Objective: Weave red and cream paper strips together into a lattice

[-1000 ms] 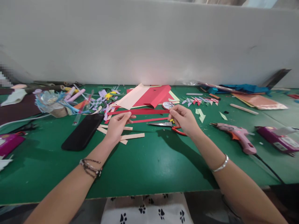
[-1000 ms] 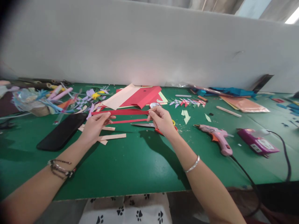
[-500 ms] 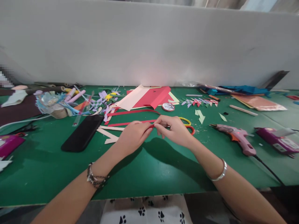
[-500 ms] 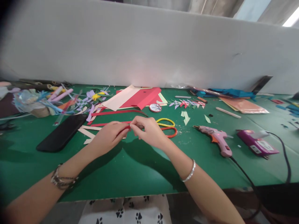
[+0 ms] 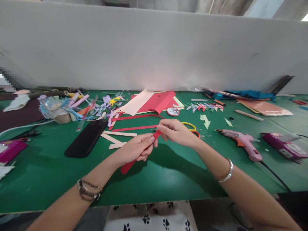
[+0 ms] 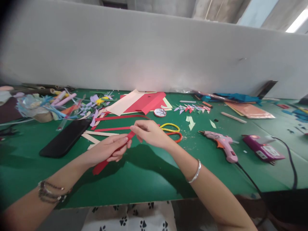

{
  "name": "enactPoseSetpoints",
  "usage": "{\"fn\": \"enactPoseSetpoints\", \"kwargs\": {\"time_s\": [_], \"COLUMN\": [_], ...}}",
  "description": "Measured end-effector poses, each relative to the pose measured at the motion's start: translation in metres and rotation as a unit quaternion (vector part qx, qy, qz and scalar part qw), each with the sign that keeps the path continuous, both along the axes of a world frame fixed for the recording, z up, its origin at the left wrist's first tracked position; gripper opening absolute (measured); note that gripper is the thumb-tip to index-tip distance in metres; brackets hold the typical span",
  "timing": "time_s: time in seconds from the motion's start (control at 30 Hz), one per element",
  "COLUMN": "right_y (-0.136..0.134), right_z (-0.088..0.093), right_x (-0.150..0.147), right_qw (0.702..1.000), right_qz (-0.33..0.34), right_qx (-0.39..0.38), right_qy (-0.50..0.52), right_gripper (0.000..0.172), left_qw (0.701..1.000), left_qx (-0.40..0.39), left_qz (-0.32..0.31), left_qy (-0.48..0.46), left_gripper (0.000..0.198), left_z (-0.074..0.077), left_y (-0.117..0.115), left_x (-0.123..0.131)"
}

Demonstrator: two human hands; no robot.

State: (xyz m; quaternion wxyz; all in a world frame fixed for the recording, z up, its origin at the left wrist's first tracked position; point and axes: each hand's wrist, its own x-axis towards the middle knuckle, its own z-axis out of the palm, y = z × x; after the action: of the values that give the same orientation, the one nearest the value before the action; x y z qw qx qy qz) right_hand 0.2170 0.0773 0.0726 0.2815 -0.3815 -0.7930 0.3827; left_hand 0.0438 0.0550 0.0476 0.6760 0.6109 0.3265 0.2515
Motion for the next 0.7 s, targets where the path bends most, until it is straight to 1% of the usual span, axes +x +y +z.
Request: {"fn": "enactPoseSetpoints", "kwargs": {"time_s": [0.07, 0.17, 0.23, 0.3, 0.37, 0.43, 0.53, 0.7], "right_y": [0.000, -0.001, -0.001, -0.001, 0.000, 0.002, 0.004, 0.007], "right_z": [0.001, 0.002, 0.003, 0.004, 0.005, 0.005, 0.003, 0.000], "right_x": [-0.001, -0.002, -0.004, -0.004, -0.003, -0.001, 0.003, 0.011], "right_qw": [0.999, 0.998, 0.997, 0.997, 0.997, 0.997, 0.996, 0.996], "right_qz": [-0.002, 0.027, 0.053, 0.060, 0.044, 0.017, -0.002, -0.002], "right_qx": [-0.035, -0.053, -0.037, 0.000, 0.040, 0.063, 0.071, 0.069], "right_qy": [0.016, -0.008, -0.033, -0.051, -0.055, -0.049, -0.045, -0.055], "right_gripper": [0.031, 0.031, 0.032, 0.035, 0.037, 0.037, 0.036, 0.034], "left_qw": [1.000, 1.000, 1.000, 1.000, 1.000, 0.999, 0.999, 0.997], "left_qx": [-0.001, 0.002, 0.003, -0.003, -0.014, -0.029, -0.050, -0.082], "left_qz": [0.009, 0.012, 0.013, 0.013, 0.008, 0.000, -0.004, -0.001], "left_qy": [-0.010, -0.014, -0.015, -0.018, -0.022, -0.024, -0.021, -0.008], "left_gripper": [0.028, 0.028, 0.027, 0.027, 0.027, 0.027, 0.030, 0.038], "left_z": [0.000, -0.001, -0.002, -0.002, -0.002, -0.003, -0.004, -0.009], "left_y": [-0.001, -0.002, -0.002, -0.002, -0.002, -0.003, -0.006, -0.012], "left_x": [-0.002, -0.003, -0.002, -0.002, -0.003, -0.005, -0.010, -0.017]}}
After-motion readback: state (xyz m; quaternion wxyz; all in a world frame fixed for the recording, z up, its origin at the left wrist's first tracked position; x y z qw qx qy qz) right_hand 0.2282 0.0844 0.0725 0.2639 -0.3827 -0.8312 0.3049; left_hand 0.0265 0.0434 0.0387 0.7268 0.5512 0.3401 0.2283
